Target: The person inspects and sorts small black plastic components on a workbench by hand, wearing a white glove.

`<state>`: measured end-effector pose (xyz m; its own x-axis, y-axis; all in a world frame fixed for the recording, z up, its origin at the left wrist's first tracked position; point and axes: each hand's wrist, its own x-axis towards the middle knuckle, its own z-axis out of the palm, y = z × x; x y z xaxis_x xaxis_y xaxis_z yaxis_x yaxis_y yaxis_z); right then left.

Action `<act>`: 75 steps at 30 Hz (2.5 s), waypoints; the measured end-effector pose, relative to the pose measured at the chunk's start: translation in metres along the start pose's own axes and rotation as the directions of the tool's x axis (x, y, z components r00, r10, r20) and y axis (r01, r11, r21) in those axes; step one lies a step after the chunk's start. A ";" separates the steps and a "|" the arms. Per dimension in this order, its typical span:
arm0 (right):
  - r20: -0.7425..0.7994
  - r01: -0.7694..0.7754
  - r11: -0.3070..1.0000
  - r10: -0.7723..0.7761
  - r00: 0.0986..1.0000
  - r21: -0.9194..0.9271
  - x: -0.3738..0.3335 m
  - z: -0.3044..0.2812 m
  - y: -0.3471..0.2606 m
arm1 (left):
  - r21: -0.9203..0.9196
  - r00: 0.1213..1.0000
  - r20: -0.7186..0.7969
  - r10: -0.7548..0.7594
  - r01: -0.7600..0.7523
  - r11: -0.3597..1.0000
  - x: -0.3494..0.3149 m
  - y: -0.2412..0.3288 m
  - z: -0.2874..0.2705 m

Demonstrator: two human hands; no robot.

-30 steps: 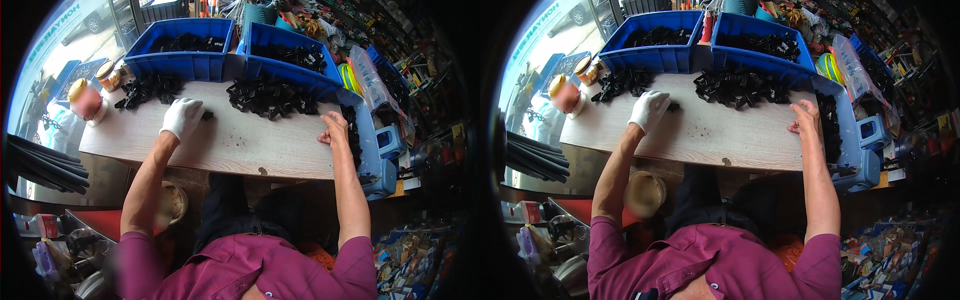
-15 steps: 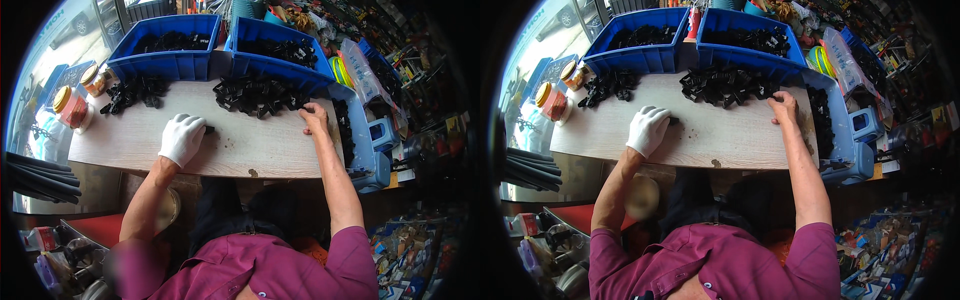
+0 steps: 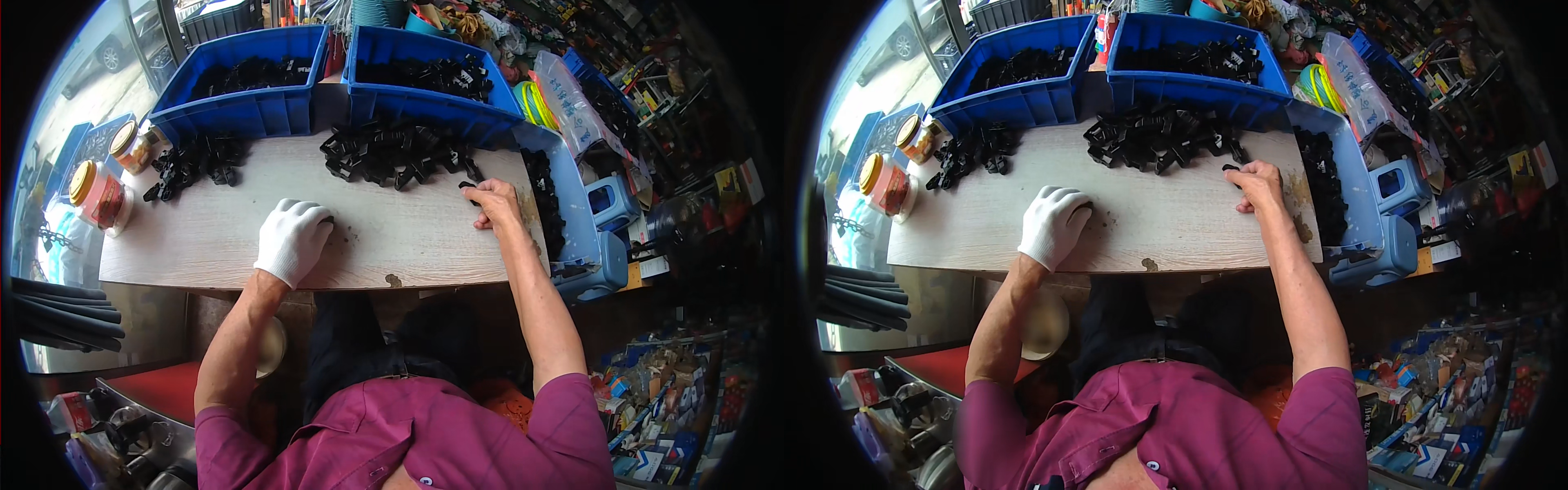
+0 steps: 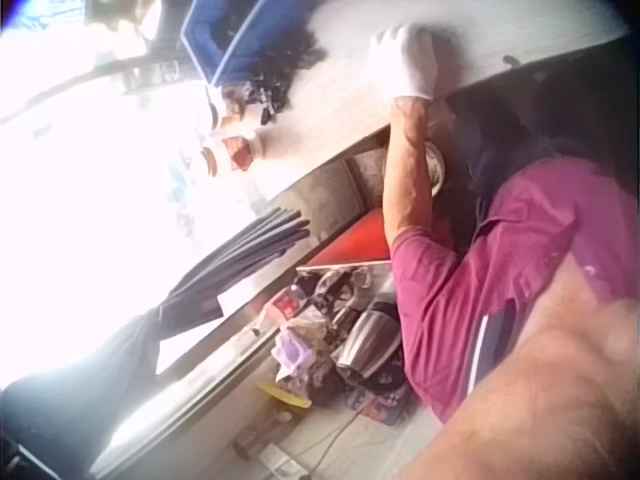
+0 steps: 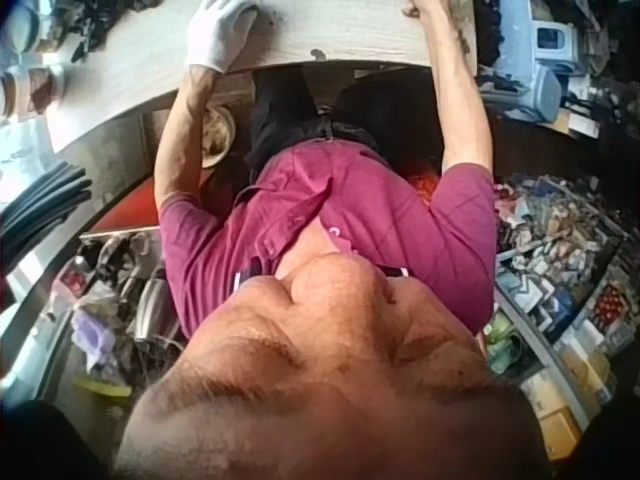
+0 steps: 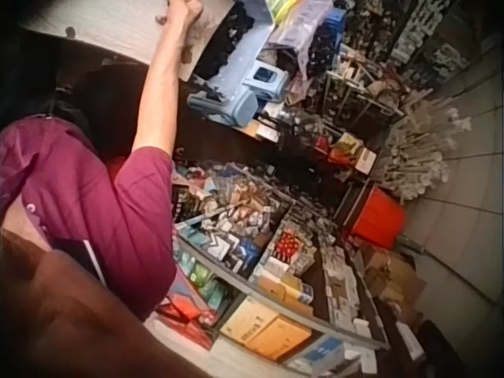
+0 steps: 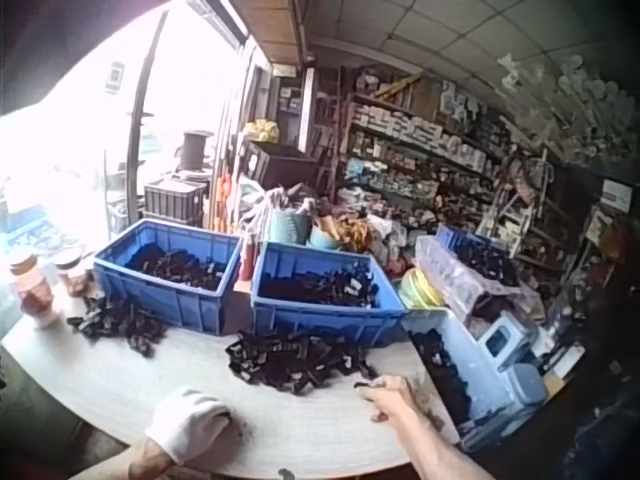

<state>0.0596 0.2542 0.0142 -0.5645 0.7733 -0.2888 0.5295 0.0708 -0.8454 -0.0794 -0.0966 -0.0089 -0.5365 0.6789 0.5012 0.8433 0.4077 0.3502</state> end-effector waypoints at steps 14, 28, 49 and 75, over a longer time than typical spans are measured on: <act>0.038 0.044 0.993 -0.048 0.998 0.113 -0.023 -0.002 0.006 | 0.008 0.987 -0.156 -0.038 0.039 0.999 -0.012 -0.004 -0.003; 0.002 0.084 0.996 -0.084 0.997 -0.042 -0.017 0.003 0.006 | -0.002 0.995 -0.092 0.037 -0.037 0.999 -0.012 0.029 0.002; 0.162 0.007 0.947 -0.062 0.985 0.322 -0.055 0.028 0.000 | -0.765 0.871 0.026 -0.491 0.333 0.551 0.017 0.066 0.054; 0.441 0.084 0.956 -0.206 0.873 0.280 -0.083 0.074 -0.004 | -0.640 0.994 0.018 -0.110 0.096 0.762 0.031 0.056 0.057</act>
<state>0.0572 0.1434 0.0087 -0.8816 0.3828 -0.2762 0.2816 -0.0433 -0.9586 -0.0467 -0.0179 -0.0188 -0.6256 0.6407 0.4451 0.5699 -0.0143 0.8216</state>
